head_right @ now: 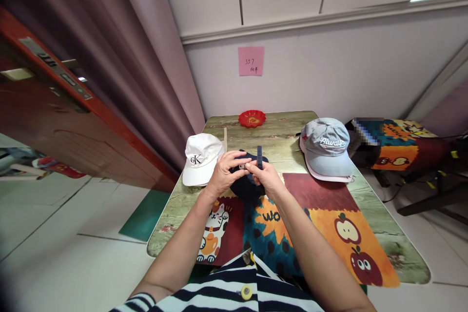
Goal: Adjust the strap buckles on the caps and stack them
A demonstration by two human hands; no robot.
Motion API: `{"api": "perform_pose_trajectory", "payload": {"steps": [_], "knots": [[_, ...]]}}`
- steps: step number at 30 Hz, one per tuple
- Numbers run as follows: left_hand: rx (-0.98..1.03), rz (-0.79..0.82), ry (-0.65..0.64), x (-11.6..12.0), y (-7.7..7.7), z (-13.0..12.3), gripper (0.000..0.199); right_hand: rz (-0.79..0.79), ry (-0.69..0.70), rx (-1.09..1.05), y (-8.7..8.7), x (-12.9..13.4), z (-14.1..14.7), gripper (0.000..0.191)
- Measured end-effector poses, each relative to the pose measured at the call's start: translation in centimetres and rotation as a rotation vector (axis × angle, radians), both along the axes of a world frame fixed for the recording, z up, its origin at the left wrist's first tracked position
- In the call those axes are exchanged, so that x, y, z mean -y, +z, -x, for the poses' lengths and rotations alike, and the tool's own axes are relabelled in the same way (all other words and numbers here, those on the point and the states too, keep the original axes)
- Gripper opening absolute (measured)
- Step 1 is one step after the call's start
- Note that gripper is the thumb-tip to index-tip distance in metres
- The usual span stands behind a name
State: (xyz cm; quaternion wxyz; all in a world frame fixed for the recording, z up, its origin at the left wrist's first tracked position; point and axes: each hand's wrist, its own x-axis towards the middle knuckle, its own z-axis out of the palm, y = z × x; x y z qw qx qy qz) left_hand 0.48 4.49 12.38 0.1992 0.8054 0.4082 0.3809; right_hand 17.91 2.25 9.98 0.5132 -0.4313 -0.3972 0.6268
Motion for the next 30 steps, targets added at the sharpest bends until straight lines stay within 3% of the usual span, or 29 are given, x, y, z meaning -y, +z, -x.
{"api": "perform_pose_trajectory", "payload": {"steps": [5,12,17,19,23,30], "knots": [[-0.056,-0.053,0.023,0.5,0.6,-0.3,0.029,-0.005,0.001,-0.013,-0.3,-0.1,0.1,0.048],[0.12,0.042,-0.01,-0.1,0.1,0.2,0.023,0.01,0.005,-0.02,-0.6,-0.2,0.4,0.049],[0.198,0.014,0.011,0.2,0.3,0.8,0.016,-0.058,-0.026,0.083,-0.2,-0.2,0.6,0.051],[0.26,0.084,0.054,0.4,0.1,0.9,0.019,-0.108,-0.091,0.166,0.1,-0.1,0.5,0.053],[0.538,0.377,0.071,0.1,-1.3,1.0,0.029,-0.221,-0.216,0.351,0.5,0.1,0.2,0.051],[0.915,0.657,0.037,-0.7,-4.1,0.3,0.038,-0.25,-0.126,0.629,1.9,0.7,0.1,0.029]]}}
